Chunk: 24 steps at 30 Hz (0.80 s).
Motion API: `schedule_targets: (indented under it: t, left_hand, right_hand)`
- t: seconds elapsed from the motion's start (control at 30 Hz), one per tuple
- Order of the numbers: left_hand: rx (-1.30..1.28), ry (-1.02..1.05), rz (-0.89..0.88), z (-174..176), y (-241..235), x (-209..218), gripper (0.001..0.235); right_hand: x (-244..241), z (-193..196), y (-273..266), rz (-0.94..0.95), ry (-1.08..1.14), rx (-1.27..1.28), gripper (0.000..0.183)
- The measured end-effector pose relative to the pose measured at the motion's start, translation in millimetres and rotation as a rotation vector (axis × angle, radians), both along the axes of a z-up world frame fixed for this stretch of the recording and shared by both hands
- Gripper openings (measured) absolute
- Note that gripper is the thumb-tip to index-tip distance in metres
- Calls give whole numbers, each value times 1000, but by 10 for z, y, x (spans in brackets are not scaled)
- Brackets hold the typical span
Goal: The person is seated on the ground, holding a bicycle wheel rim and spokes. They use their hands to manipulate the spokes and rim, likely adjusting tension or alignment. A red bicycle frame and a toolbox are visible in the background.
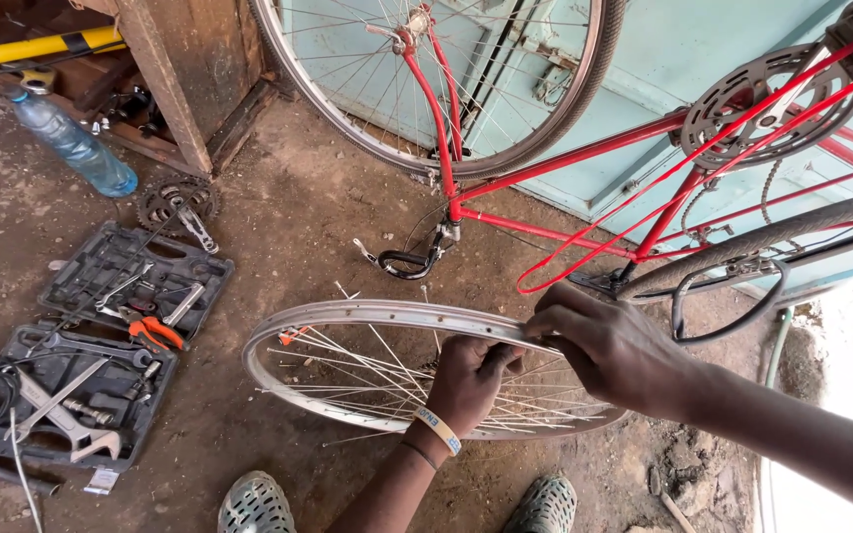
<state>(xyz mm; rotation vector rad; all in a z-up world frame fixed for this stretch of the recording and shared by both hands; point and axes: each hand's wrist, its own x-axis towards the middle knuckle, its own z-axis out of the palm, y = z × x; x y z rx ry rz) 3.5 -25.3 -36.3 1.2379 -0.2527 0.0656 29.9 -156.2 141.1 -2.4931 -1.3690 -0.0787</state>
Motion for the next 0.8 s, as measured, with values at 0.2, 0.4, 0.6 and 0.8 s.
schedule_targets:
  t: [0.2, 0.4, 0.6, 0.8]
  left_hand:
    - [42, -9, 0, -27, 4, 8, 14]
    - [84, 7, 17, -12, 29, 53, 14]
    - [91, 42, -28, -79, 37, 10, 16]
    - [94, 35, -64, 115, 96, -37, 19]
  right_hand:
    - [13, -152, -224, 179, -362, -224, 21]
    - [0, -142, -168, 97, -324, -171, 19]
    - [-29, -291, -178, 44, -248, -181, 22]
    - [-74, -51, -108, 125, -299, -204, 20]
